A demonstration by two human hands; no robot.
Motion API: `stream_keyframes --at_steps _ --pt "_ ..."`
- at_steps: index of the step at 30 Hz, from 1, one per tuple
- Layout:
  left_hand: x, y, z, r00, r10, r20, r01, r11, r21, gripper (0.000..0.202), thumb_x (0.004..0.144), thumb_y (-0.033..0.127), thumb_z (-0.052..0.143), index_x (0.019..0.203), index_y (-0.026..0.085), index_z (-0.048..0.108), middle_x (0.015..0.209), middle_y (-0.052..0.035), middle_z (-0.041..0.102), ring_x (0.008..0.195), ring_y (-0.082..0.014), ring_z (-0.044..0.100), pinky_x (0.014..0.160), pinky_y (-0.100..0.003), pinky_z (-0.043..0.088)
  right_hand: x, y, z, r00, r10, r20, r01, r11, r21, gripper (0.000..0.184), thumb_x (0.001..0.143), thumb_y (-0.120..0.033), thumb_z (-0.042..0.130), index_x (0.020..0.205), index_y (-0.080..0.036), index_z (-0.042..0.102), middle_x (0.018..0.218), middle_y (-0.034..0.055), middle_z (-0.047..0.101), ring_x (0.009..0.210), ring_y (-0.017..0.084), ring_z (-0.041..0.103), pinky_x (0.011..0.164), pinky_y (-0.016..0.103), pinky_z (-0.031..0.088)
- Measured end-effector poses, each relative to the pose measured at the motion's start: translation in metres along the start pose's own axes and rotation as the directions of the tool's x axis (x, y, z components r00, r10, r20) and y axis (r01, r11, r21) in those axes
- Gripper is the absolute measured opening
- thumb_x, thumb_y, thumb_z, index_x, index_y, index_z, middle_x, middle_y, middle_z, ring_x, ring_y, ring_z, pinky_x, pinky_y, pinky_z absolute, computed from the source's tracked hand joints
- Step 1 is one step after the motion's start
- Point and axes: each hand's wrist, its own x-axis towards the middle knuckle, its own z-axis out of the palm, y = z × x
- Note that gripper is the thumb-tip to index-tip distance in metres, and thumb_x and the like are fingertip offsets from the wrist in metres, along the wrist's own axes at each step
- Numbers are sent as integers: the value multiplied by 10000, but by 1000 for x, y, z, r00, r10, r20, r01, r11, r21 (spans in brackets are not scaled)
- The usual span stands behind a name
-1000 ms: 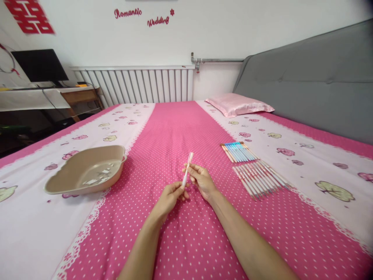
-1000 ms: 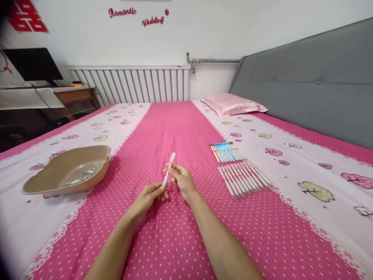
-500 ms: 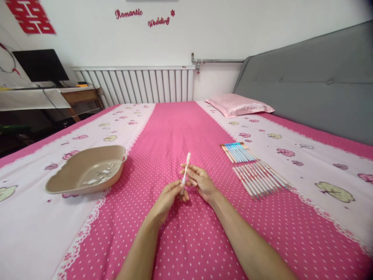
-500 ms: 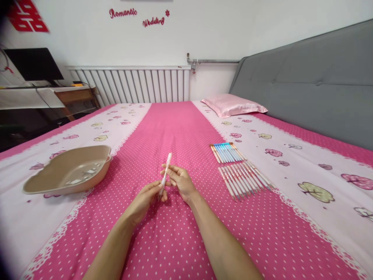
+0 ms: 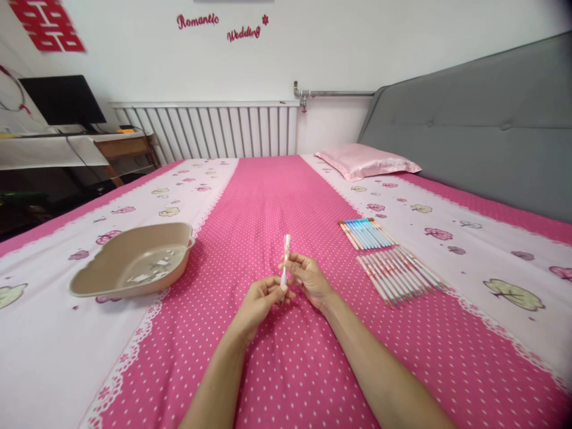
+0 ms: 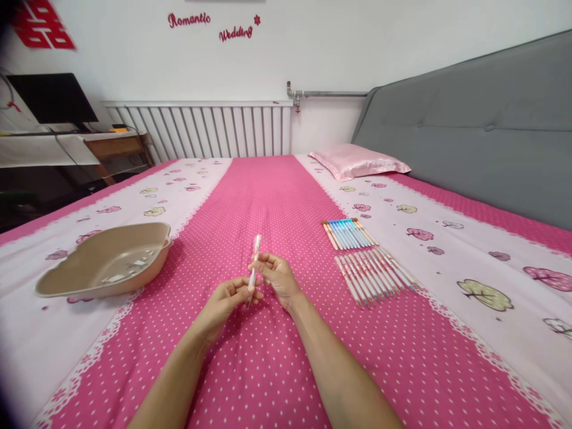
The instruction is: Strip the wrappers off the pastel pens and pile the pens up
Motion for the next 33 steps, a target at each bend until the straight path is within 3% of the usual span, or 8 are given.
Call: stream_keyframes --at_steps 7,13,18,25,33 --pt "-1 -1 0 1000 -11 20 10 1000 13 245 732 316 632 874 116 640 714 -66 662 620 -114 550 562 -225 357 -1 -2 1 1000 5 2 -5 1000 9 287 601 -230 753 833 -174 593 629 -24 635 403 17 380 383 141 271" --pt "-1 1 0 999 -14 46 14 1000 2 247 765 308 593 911 116 650 698 -62 654 649 -130 555 630 -249 369 -3 -3 0 1000 16 11 -16 999 -29 300 621 -246 738 875 -166 601 696 -1 658 392 12 348 396 152 297" --pt "-2 3 0 994 15 106 -15 1000 -1 248 806 315 541 924 123 647 733 -69 659 697 -147 569 709 -275 385 -5 -6 0 995 9 96 -6 999 -33 265 694 -253 683 935 -168 609 782 25 677 381 -4 301 386 145 265" --pt "-4 2 0 991 19 134 -15 999 -33 249 822 322 518 939 132 627 706 -48 629 676 -133 539 701 -263 381 -5 -9 0 985 38 168 -31 999 -44 257 746 -272 631 984 -175 622 815 36 683 357 -17 222 369 153 228" --pt "-3 4 -1 992 38 122 -41 999 16 226 825 315 511 915 135 614 688 -38 609 658 -127 528 679 -258 375 -4 -7 1 995 14 103 -6 997 -75 266 710 -300 664 942 -177 624 834 36 672 384 -1 301 384 163 258"
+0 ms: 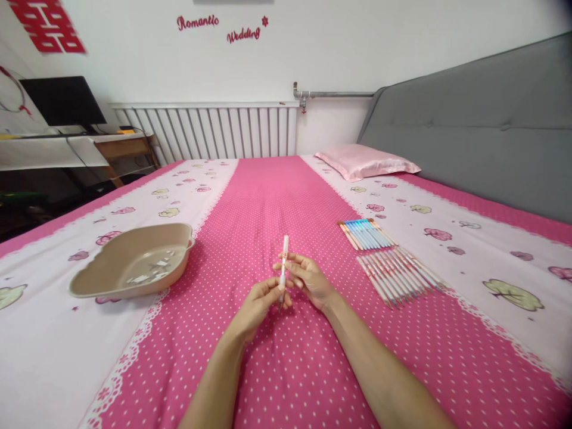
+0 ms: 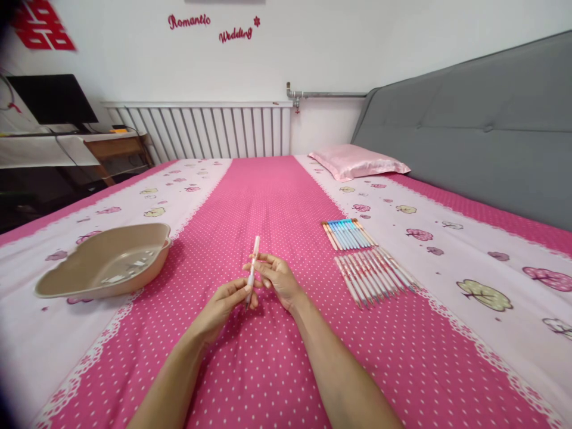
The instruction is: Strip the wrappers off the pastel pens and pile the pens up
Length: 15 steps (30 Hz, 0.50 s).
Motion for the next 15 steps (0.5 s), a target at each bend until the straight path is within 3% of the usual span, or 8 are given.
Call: stream_keyframes --at_steps 3,9,15 --pt "1 -2 0 999 -20 -41 21 999 45 205 800 315 543 866 133 611 669 -38 616 637 -126 527 650 -258 361 2 3 -1 998 -22 -63 20 1000 -21 259 679 -321 688 890 -181 635 803 9 643 397 8 324 376 169 253" --pt "2 -4 1 998 -34 -56 37 998 46 226 760 353 591 798 130 604 646 -43 628 588 -120 515 600 -254 347 5 6 -2 985 -6 -174 -3 999 -52 266 586 -310 752 781 -160 653 558 -59 518 394 14 313 365 169 207" --pt "0 -2 0 998 -68 -18 67 997 -24 230 799 316 543 902 126 620 657 -45 631 613 -128 534 632 -258 364 2 2 -4 995 11 -101 -15 999 -43 313 632 -301 728 911 -168 676 731 8 628 420 11 338 381 165 246"
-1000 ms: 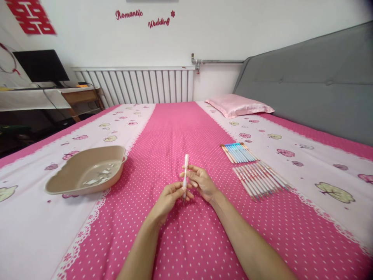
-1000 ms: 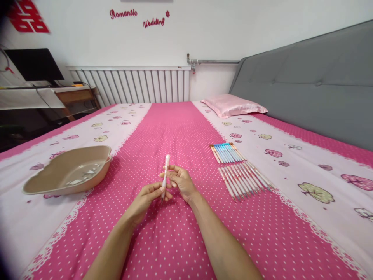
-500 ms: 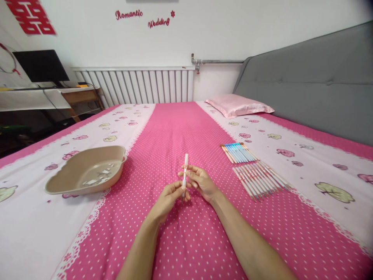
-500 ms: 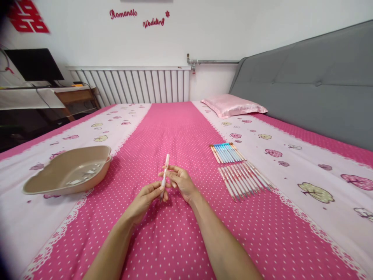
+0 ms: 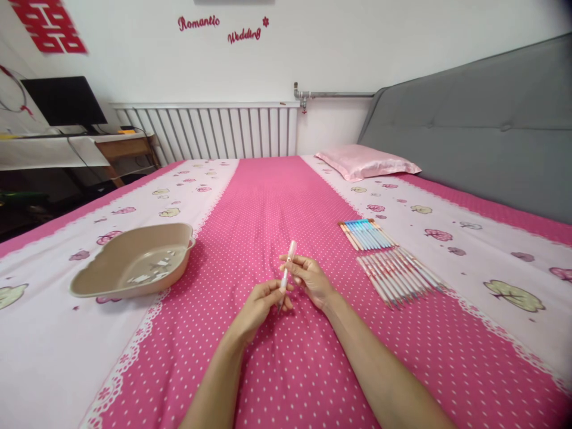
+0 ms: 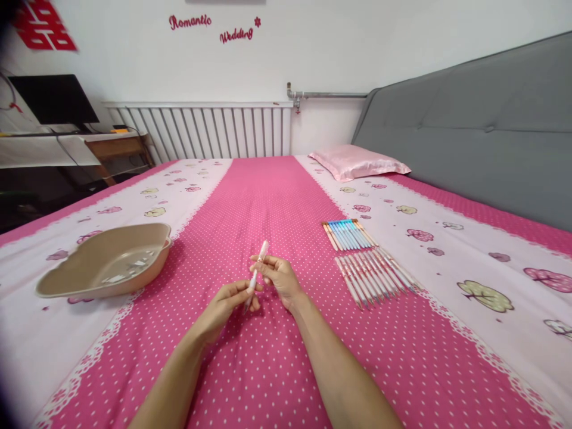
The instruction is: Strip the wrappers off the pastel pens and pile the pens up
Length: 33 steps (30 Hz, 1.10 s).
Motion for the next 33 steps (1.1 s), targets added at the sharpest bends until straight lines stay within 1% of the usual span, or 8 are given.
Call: stream_keyframes --at_steps 5,10,15,18,21,24,29,33 --pt "-2 1 -1 1000 2 -4 -2 999 -48 277 824 359 499 916 141 643 646 -40 612 610 -132 528 634 -254 371 -1 -1 0 996 20 90 -27 996 81 377 673 -298 697 1036 -211 641 813 11 644 401 7 312 393 170 295" --pt "-3 -1 -1 999 -26 -31 23 997 -77 279 820 355 493 920 151 653 594 -21 587 570 -125 508 599 -248 360 -2 -1 0 991 34 130 -47 994 98 407 696 -293 679 1089 -216 607 851 21 660 391 9 281 390 166 291" --pt "-2 -1 -2 1000 -7 -1 7 999 -52 270 822 356 497 915 152 646 600 -15 584 576 -120 508 617 -252 364 -1 -3 0 993 28 117 -36 997 66 319 689 -285 686 995 -199 651 816 17 666 391 1 271 380 162 261" --pt "0 -1 -1 1000 2 15 -2 999 -33 237 812 328 522 915 143 628 625 -20 598 596 -117 520 633 -251 365 0 -1 0 997 33 65 -37 998 60 286 659 -285 712 918 -174 659 749 7 654 391 -1 286 371 155 239" --pt "1 -1 -1 1000 1 6 -1 1000 -21 215 781 316 570 883 131 608 640 -34 622 600 -118 533 632 -256 364 2 2 0 999 36 21 -37 997 69 262 608 -269 750 818 -159 638 680 -9 631 396 2 308 359 152 205" --pt "0 -1 0 1000 -4 12 4 1000 -5 227 752 334 605 840 125 595 658 -51 641 602 -123 546 623 -261 367 2 4 1 999 41 18 -42 995 92 278 560 -253 778 754 -159 602 625 -39 588 402 3 321 363 151 207" --pt "0 0 2 1000 -4 23 4 1000 5 229 741 338 620 815 123 588 637 -57 650 572 -115 537 597 -254 361 1 4 4 998 55 11 -55 992 117 341 505 -238 809 732 -158 568 591 -66 530 471 19 417 426 140 300" --pt "0 0 2 999 3 45 -2 1000 -17 247 759 350 598 847 119 592 656 -61 656 602 -125 558 619 -254 377 -1 2 5 998 54 40 -58 994 90 328 580 -305 771 809 -166 583 612 -63 533 432 20 392 404 156 303"
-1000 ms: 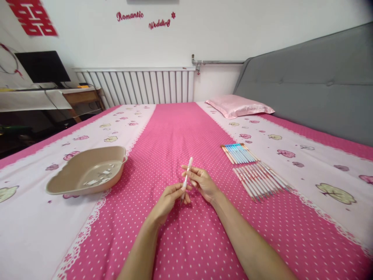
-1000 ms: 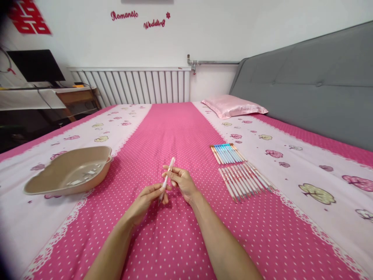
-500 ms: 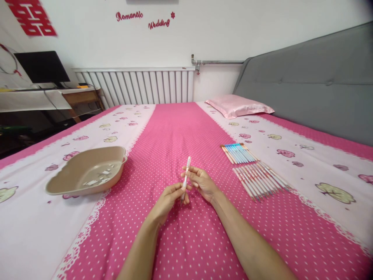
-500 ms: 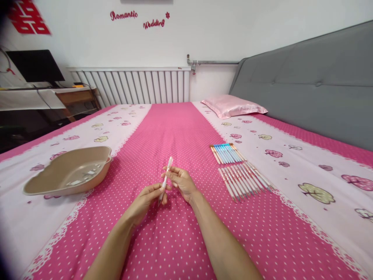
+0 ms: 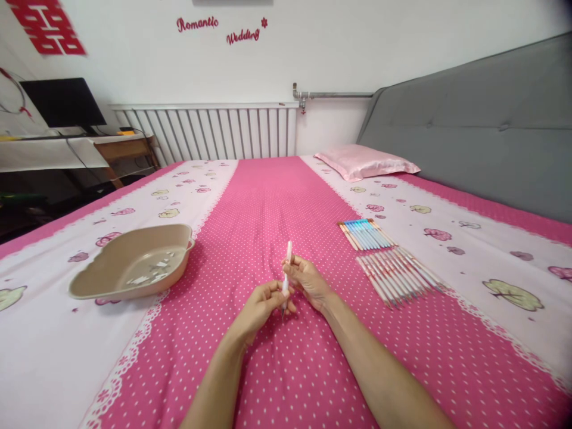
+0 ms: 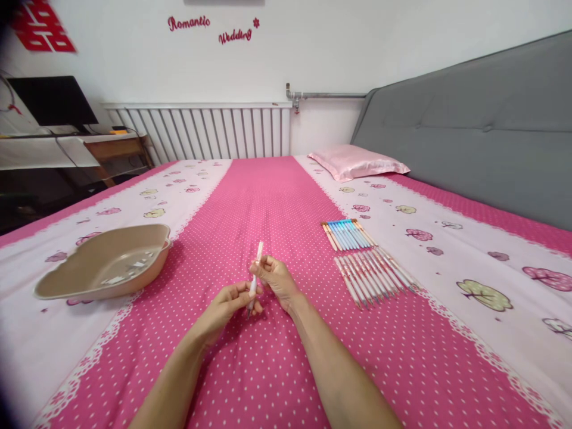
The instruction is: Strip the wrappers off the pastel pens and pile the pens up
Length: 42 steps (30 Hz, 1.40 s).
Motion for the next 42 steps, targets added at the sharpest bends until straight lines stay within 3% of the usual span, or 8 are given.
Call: stream_keyframes --at_steps 4,7,13,31,34,39,42 --pt "-1 0 -2 1000 5 -17 -5 1000 -13 225 805 305 541 916 117 596 698 -63 661 644 -131 568 672 -266 402 -1 -2 -1 997 7 80 -8 1000 16 335 737 -369 639 1011 -181 601 883 37 637 540 55 503 476 185 397" --pt "-1 0 -2 1000 12 -26 -13 1000 -22 221 833 284 496 932 118 604 706 -62 657 658 -135 574 699 -280 411 -1 -3 -2 989 11 145 -25 995 94 309 786 -313 591 1065 -179 596 990 72 642 659 85 549 535 194 428" --pt "-3 2 -1 999 13 -30 -15 999 -38 245 844 300 480 943 118 612 701 -62 652 665 -145 581 708 -290 418 -1 -2 -4 979 15 202 -45 988 147 357 744 -181 634 1097 -190 578 938 41 656 499 45 482 485 193 423" --pt "-2 0 -1 1000 4 12 -3 999 -45 225 856 254 458 959 111 598 703 -68 660 649 -130 578 685 -262 411 -1 -2 0 996 3 89 -11 996 87 450 620 -182 750 1039 -172 588 631 -57 524 475 40 441 419 164 351" --pt "-3 0 -1 1000 14 17 -13 999 -41 226 857 255 456 960 111 597 694 -67 660 647 -130 578 690 -263 410 -2 -3 0 995 7 98 -17 995 102 395 660 -225 725 1028 -174 593 700 -25 572 523 52 472 446 171 369" --pt "-4 1 -1 1000 21 6 -20 998 -51 236 860 273 454 956 121 606 697 -62 656 661 -139 585 695 -270 409 -3 -5 0 990 11 143 -37 983 178 314 780 -282 602 1075 -176 588 999 74 635 757 115 564 530 201 425" --pt "-4 1 -1 1000 16 2 -16 999 -51 245 861 287 455 955 124 611 697 -61 654 663 -142 588 695 -272 408 -3 -5 -1 982 11 189 -50 978 204 323 778 -229 596 1097 -182 573 968 60 654 640 93 544 484 197 405"
